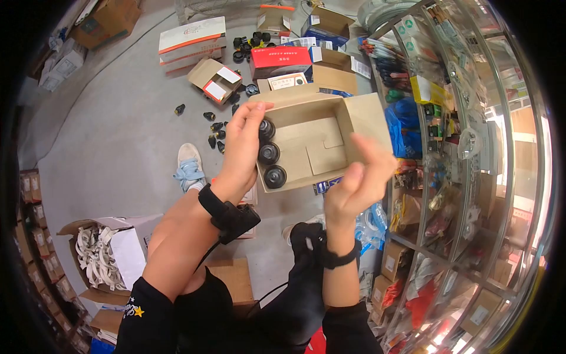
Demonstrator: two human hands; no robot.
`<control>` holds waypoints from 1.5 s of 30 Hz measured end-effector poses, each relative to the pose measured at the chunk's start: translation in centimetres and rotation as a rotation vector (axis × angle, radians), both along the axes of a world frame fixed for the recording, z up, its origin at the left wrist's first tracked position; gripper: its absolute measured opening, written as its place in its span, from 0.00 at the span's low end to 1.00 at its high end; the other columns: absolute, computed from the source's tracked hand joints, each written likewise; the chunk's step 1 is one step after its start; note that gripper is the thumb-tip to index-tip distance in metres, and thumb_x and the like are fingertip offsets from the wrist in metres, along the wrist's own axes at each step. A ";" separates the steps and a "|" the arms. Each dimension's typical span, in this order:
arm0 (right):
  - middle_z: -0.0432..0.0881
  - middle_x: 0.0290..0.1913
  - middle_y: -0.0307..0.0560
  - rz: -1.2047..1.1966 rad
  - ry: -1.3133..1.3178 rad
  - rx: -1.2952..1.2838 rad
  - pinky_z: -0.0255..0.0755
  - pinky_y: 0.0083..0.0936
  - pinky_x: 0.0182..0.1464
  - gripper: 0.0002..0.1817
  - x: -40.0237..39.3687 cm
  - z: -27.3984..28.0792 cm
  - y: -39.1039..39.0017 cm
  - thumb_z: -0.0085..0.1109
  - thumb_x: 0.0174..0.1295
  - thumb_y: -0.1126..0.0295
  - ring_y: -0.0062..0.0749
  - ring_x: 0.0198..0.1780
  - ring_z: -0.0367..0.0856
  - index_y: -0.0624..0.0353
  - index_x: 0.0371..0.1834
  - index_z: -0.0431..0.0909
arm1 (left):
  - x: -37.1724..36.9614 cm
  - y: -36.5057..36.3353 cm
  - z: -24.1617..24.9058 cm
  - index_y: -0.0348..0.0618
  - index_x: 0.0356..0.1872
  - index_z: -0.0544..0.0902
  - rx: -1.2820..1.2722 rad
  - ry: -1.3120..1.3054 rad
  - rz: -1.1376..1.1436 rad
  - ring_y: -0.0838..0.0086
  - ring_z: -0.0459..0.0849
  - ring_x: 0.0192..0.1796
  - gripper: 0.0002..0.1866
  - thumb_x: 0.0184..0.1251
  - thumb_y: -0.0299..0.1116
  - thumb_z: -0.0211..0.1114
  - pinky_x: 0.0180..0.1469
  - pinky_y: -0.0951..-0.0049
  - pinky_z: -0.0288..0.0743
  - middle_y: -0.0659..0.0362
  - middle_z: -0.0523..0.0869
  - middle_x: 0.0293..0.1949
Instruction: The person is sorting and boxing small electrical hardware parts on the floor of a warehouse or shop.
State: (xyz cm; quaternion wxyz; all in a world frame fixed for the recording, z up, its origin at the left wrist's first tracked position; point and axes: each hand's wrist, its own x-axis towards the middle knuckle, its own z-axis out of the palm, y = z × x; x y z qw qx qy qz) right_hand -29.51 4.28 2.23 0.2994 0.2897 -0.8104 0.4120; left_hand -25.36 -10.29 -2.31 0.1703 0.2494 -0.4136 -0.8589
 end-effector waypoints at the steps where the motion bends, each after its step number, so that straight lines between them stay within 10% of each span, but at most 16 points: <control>1: 0.73 0.43 0.53 -0.160 -0.034 -0.111 0.63 0.31 0.52 0.16 -0.6 -0.2 0.1 0.38 0.62 0.67 0.38 0.46 0.70 0.67 0.44 0.71 | 0.0 -0.1 -0.3 0.42 0.39 0.77 -0.006 0.002 -0.003 0.83 0.71 0.38 0.12 0.67 0.39 0.52 0.42 0.81 0.66 0.64 0.76 0.34; 4: 0.70 0.48 0.50 -0.297 -0.263 -0.510 0.62 0.30 0.54 0.17 -2.7 -1.5 1.3 0.35 0.64 0.66 0.34 0.49 0.68 0.66 0.48 0.68 | 0.4 -0.4 -0.4 0.43 0.39 0.77 -0.137 0.013 0.050 0.83 0.70 0.35 0.12 0.67 0.40 0.51 0.38 0.81 0.67 0.65 0.74 0.31; 10: 0.71 0.50 0.48 0.150 -1.182 -1.318 0.65 0.28 0.51 0.18 -5.0 -6.4 2.7 0.36 0.66 0.60 0.31 0.47 0.70 0.62 0.49 0.68 | 1.6 0.6 0.1 0.42 0.36 0.78 -0.003 -0.048 0.104 0.83 0.69 0.35 0.12 0.67 0.39 0.51 0.39 0.82 0.64 0.66 0.73 0.31; 22: 0.76 0.42 0.46 0.798 -1.317 -0.627 0.69 0.25 0.39 0.19 1.7 -5.9 -1.5 0.42 0.62 0.59 0.29 0.39 0.73 0.62 0.49 0.69 | 1.5 6.5 0.8 0.40 0.34 0.76 -0.058 -0.017 -0.028 0.82 0.70 0.39 0.10 0.65 0.37 0.54 0.45 0.81 0.63 0.64 0.77 0.33; 27: 0.76 0.37 0.44 0.441 -1.354 0.163 0.69 0.23 0.35 0.19 1.1 -21.0 -2.6 0.46 0.59 0.61 0.26 0.35 0.73 0.60 0.50 0.69 | 2.5 4.2 3.7 0.41 0.34 0.75 -0.087 -0.208 -0.018 0.81 0.69 0.37 0.10 0.64 0.38 0.55 0.47 0.81 0.62 0.63 0.74 0.25; 30: 0.78 0.32 0.47 0.327 -1.302 0.614 0.70 0.27 0.36 0.19 1.5 -31.6 -2.8 0.49 0.53 0.66 0.30 0.31 0.75 0.54 0.50 0.71 | 2.4 3.2 3.5 0.41 0.34 0.74 -0.071 -0.052 0.057 0.86 0.67 0.26 0.10 0.65 0.38 0.55 0.31 0.83 0.62 0.65 0.70 0.18; 38: 0.75 0.39 0.57 0.282 -0.938 0.640 0.68 0.38 0.47 0.24 2.4 -43.2 -10.7 0.54 0.49 0.67 0.49 0.43 0.74 0.55 0.52 0.69 | 2.6 2.6 3.6 0.41 0.35 0.73 0.120 0.018 0.100 0.88 0.64 0.19 0.10 0.65 0.38 0.54 0.20 0.83 0.56 0.68 0.69 0.17; 45: 0.70 0.46 0.51 0.129 -0.698 0.677 0.67 0.37 0.50 0.23 3.6 -41.0 -14.5 0.55 0.47 0.75 0.48 0.48 0.70 0.54 0.50 0.69 | 4.0 1.7 3.1 0.40 0.34 0.74 0.093 -0.095 0.077 0.89 0.61 0.18 0.10 0.66 0.37 0.55 0.20 0.83 0.54 0.69 0.68 0.17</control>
